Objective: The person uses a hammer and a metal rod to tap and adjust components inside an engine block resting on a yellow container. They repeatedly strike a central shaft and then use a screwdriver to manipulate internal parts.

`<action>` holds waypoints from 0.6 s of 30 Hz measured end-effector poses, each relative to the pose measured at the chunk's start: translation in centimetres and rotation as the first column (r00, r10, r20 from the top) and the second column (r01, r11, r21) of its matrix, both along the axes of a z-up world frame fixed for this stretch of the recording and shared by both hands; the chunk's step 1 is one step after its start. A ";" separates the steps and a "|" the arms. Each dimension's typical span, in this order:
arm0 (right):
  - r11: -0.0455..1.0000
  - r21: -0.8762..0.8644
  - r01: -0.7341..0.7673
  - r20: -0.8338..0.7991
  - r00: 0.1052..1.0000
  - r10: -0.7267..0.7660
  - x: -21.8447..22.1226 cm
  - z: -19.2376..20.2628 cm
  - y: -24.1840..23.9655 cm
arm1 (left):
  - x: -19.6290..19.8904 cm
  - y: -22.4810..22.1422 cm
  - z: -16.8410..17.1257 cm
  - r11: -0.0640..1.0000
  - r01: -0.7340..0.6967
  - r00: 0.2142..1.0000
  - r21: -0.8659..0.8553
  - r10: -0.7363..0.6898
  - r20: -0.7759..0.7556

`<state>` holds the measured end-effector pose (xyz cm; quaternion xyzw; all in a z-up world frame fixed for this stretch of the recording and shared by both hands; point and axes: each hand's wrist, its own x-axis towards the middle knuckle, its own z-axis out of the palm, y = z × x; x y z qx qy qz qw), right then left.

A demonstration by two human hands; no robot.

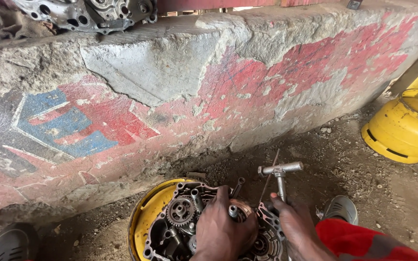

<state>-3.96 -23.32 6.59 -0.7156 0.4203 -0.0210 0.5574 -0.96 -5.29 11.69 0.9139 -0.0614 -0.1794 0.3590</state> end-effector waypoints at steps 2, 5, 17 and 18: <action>1.000 -0.004 0.022 0.016 1.000 -0.021 0.0 0.9 0.6 | -0.1 -0.3 -0.7 0.998 -0.024 0.997 -0.056 0.027 0.065; 0.997 0.062 0.035 0.072 0.997 -0.040 -0.1 -0.5 -0.2 | 0.0 -0.6 -2.0 0.987 -0.075 0.974 -0.139 0.102 0.201; 1.000 0.024 -0.004 0.080 0.997 0.002 0.1 -3.0 -1.3 | 0.2 0.2 -2.6 0.960 0.008 0.971 -0.281 0.059 0.231; 1.000 0.027 0.000 0.077 0.997 -0.002 0.0 -1.8 -0.5 | 0.2 0.8 -1.3 0.960 0.011 0.972 -0.278 0.055 0.228</action>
